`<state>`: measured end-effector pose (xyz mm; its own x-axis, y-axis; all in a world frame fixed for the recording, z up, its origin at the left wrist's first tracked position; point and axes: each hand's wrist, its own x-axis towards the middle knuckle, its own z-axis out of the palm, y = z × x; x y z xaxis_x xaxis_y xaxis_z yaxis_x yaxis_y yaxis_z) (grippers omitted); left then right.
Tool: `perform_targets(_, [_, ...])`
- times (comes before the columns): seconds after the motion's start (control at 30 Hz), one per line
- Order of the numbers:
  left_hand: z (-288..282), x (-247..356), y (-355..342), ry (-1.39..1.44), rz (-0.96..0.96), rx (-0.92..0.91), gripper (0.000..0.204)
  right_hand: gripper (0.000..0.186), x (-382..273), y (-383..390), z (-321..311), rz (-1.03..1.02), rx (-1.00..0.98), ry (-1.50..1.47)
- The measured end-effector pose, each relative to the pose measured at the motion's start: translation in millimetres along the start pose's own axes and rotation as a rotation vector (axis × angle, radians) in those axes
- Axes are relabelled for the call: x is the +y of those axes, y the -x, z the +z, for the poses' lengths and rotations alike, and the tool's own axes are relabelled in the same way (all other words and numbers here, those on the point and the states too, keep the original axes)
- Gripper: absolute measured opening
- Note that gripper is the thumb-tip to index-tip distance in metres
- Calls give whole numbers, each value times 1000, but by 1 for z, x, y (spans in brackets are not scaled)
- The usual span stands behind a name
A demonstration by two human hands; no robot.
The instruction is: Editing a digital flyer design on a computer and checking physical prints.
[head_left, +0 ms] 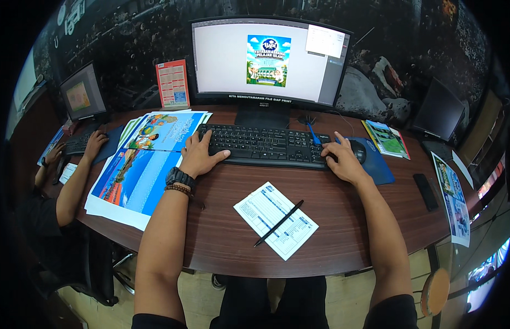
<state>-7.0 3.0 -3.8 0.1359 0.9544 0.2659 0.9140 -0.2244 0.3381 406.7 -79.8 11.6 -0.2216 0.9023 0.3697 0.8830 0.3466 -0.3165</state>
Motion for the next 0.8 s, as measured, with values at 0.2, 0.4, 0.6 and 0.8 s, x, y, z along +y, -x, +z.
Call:
perform_targets(0.2, [1, 3, -1, 6, -2, -18, 95, 30, -13, -5, 16, 4, 106, 178])
perform_targets(0.4, [1, -1, 0, -3, -10, -20, 95, 39, -19, -15, 25, 52, 142, 251])
perform_targets(0.6, [3, 0, -3, -14, 0, -18, 95, 27, 44, 2, 1, 145, 481, 179])
perform_targets(0.8, [3, -1, -2, -12, -1, -19, 95, 34, 59, 15, 0, 377, 447, 71])
